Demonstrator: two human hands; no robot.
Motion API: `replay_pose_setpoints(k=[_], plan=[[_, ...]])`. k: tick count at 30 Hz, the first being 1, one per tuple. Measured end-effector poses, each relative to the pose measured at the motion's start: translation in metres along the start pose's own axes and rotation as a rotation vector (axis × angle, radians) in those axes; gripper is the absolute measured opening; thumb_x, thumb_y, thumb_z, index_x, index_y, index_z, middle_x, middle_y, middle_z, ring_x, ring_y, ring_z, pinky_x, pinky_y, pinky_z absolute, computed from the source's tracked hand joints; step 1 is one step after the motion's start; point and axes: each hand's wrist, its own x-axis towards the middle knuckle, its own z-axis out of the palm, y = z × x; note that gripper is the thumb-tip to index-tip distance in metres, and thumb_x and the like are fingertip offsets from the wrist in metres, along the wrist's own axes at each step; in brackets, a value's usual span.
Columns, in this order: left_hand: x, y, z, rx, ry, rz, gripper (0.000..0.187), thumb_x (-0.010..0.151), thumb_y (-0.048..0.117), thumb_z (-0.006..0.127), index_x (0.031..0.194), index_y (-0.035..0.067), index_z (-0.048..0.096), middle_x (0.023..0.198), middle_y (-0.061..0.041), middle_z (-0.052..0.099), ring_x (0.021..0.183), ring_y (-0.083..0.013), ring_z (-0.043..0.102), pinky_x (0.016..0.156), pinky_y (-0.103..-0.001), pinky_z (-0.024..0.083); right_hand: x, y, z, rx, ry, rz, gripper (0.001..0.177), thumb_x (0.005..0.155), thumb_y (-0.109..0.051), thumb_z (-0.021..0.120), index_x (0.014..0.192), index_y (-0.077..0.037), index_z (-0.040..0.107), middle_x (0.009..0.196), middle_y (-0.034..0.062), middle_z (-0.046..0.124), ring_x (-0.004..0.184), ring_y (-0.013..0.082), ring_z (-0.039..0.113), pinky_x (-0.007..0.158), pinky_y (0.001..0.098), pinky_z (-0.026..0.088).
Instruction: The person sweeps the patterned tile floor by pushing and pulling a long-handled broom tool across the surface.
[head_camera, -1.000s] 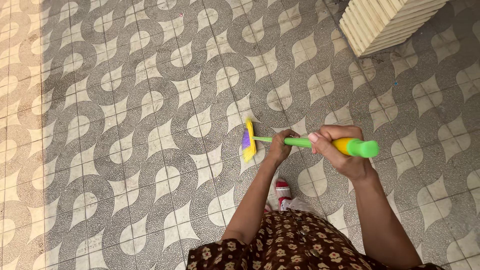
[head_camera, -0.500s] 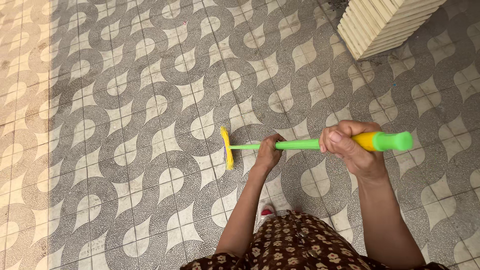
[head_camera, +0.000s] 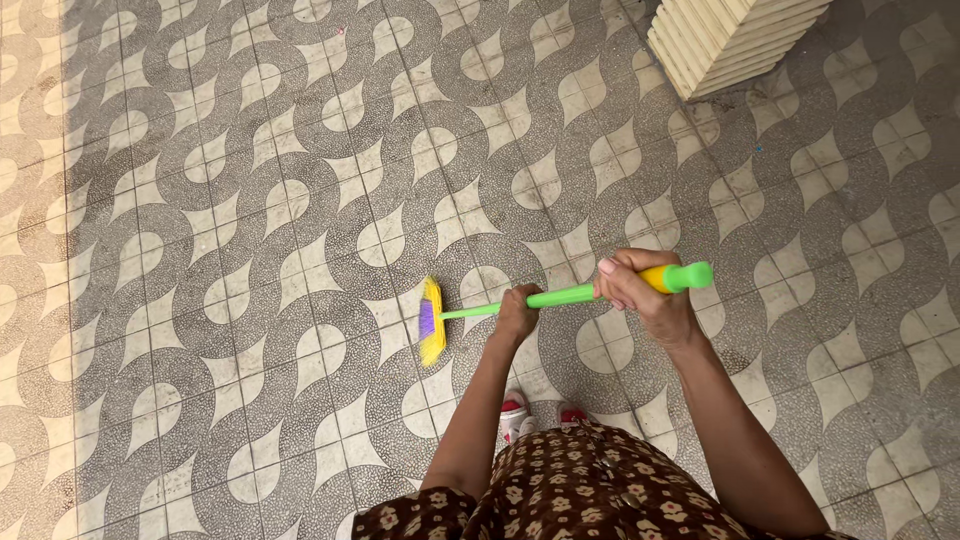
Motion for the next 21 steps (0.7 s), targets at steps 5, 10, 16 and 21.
replay_pose_setpoints(k=[5,10,16,21], plan=[[0.024,0.099,0.024,-0.146,-0.109,0.041,0.024,0.077,-0.008,0.063,0.093,0.007,0.074,0.086,-0.018,0.074,0.084,-0.0346,0.074,0.076,-0.042,0.057,-0.025,-0.049,-0.026,-0.21,0.008,-0.06,0.041,0.099,-0.005,0.059,0.059,-0.008,0.048,0.054,0.0001,0.046,0.049,0.0096,0.046,0.055,0.0314,0.051],[0.033,0.163,0.019,-0.15,-0.119,0.152,0.022,0.077,-0.008,0.066,0.093,0.006,0.073,0.088,-0.018,0.074,0.089,-0.0371,0.071,0.08,-0.043,0.055,-0.047,-0.089,-0.05,-0.197,-0.001,-0.15,0.038,0.098,-0.003,0.059,0.061,-0.007,0.052,0.056,0.0003,0.048,0.051,0.0094,0.047,0.058,0.0321,0.052],[0.01,0.181,-0.008,-0.031,-0.05,0.043,0.02,0.078,-0.003,0.07,0.095,0.006,0.075,0.088,-0.019,0.074,0.089,-0.0391,0.071,0.078,-0.045,0.055,-0.051,-0.089,-0.076,0.037,-0.074,-0.243,0.04,0.105,-0.008,0.057,0.065,-0.008,0.05,0.058,-0.0018,0.043,0.056,0.0125,0.049,0.069,0.0369,0.054],[-0.022,0.127,-0.024,0.007,0.094,-0.122,0.014,0.082,0.007,0.078,0.095,0.008,0.074,0.088,-0.019,0.074,0.084,-0.037,0.073,0.078,-0.044,0.058,-0.034,-0.04,-0.075,0.153,-0.171,-0.16,0.04,0.108,-0.013,0.054,0.068,-0.012,0.047,0.059,-0.0002,0.045,0.059,0.0137,0.05,0.077,0.0403,0.054]])
